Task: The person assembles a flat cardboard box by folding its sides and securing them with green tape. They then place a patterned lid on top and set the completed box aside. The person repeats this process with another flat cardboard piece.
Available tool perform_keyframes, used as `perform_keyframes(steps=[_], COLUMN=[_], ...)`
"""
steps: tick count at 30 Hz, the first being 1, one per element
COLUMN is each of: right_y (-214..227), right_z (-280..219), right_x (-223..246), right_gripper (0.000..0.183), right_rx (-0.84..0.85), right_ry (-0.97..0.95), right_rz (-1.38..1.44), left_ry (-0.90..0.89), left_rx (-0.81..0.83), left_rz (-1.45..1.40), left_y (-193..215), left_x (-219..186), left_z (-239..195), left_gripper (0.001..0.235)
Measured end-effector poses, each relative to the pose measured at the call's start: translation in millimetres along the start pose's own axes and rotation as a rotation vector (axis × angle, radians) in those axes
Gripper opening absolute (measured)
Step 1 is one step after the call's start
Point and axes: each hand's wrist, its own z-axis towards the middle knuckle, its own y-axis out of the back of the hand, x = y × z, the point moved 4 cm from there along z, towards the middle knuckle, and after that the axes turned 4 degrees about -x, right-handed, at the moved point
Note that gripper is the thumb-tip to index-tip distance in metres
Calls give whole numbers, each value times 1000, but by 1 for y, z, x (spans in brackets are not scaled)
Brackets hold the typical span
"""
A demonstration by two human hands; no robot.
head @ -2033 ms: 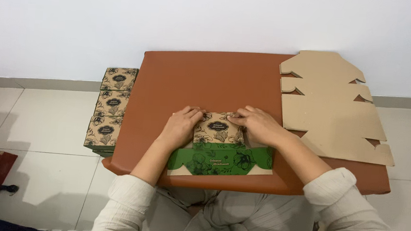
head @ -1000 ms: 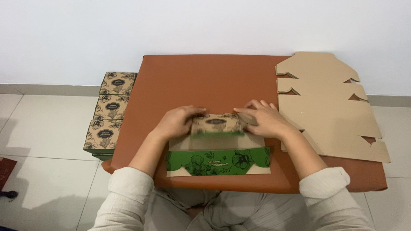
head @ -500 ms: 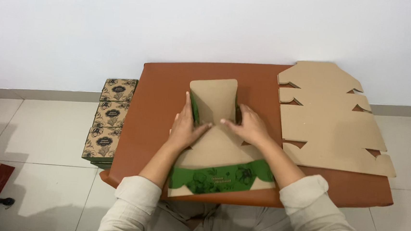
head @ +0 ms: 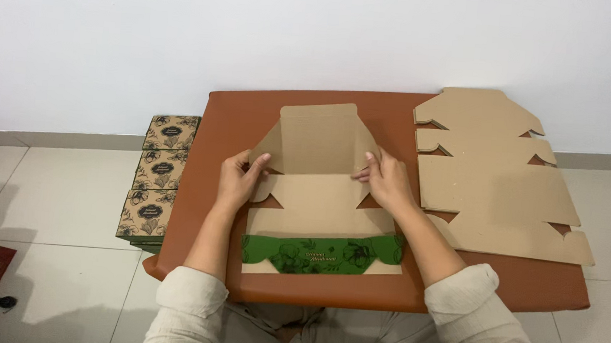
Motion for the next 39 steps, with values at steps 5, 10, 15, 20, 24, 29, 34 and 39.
perform_keyframes(steps=[5,10,15,20,24,29,34,39], right_y=[-5,1,17,44,42,20,11,20], right_z=[5,0,-10,-13,-57,-99,-149,-172], right_x=[-11,8,20,23,83,77,62,66], right_gripper=[52,55,51,34,17,39,16,15], right_rx=[37,84,-36,-159,299,460,29,-180], right_ry=[34,-16,32,187,176,376,894,984], right_rz=[131,113,224,0,41,-638,-584,-653], left_ry=[6,24,-13,-95,-87,-270,-622,-664], left_rx=[24,60,65,-131,-33,479,88,86], left_rz=[-128,-153,-47,42,-33,739,597,367], left_y=[-4,-3,0,23,60,53,61,54], left_x=[17,-2,-37,-24,-105,-133,-105,-114], left_z=[8,1,-15,-6,-65,-141,-190,-213], left_gripper=[28,37,42,53,32,40,20,8])
